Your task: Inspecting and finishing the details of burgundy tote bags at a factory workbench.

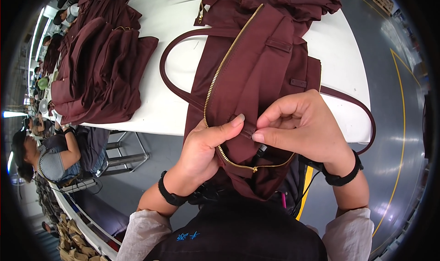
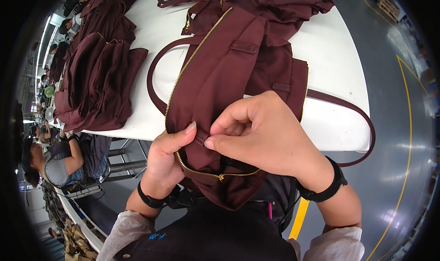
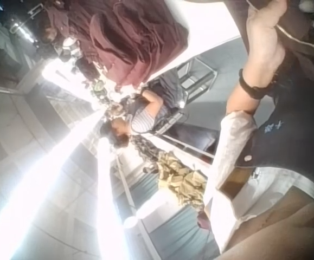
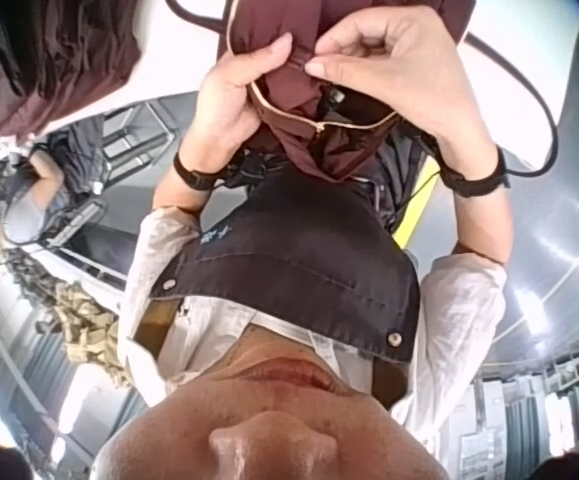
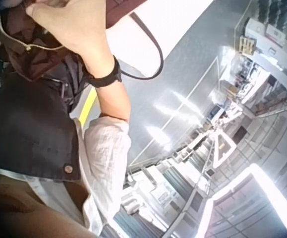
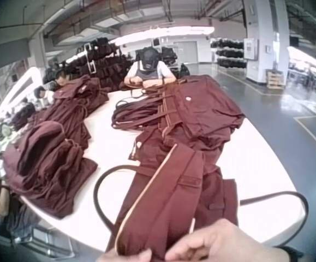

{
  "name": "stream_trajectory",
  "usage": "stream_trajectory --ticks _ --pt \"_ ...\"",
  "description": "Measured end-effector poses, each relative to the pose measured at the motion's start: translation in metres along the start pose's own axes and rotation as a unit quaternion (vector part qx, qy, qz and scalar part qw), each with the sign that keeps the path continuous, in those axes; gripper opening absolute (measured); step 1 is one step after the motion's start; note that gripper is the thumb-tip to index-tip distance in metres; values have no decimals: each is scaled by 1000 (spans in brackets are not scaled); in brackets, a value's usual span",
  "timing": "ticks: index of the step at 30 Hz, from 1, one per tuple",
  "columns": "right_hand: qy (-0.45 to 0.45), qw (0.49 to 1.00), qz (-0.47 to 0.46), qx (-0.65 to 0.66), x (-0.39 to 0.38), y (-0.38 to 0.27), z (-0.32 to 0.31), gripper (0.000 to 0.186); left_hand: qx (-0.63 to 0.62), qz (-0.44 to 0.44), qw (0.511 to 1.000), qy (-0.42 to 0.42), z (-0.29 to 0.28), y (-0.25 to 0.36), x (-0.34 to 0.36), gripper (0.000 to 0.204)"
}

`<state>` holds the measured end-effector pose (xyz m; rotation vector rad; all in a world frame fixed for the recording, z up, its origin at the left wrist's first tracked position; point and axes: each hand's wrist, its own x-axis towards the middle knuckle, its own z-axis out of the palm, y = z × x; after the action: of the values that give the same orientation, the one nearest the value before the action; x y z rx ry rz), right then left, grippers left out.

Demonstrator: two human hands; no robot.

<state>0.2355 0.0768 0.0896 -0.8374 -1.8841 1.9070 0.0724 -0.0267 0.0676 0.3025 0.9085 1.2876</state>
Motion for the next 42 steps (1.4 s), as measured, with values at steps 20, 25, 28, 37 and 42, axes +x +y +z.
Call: stream_trajectory --ticks 20,25,28,37,42 --pt "-97 984 94 119 19 1 -10 10 -8 -54 998 20 -1 5 7 22" --pt "-106 983 91 120 19 5 -9 14 -15 -61 998 31 -2 4 7 22" --pt "-105 979 110 139 18 5 -8 16 -11 -58 998 32 -3 3 6 22" --pt "-78 963 152 206 14 6 -2 18 -21 -28 999 37 -5 0 5 20" --pt "-56 959 157 229 13 8 4 15 -34 -20 999 17 -4 -2 5 20"
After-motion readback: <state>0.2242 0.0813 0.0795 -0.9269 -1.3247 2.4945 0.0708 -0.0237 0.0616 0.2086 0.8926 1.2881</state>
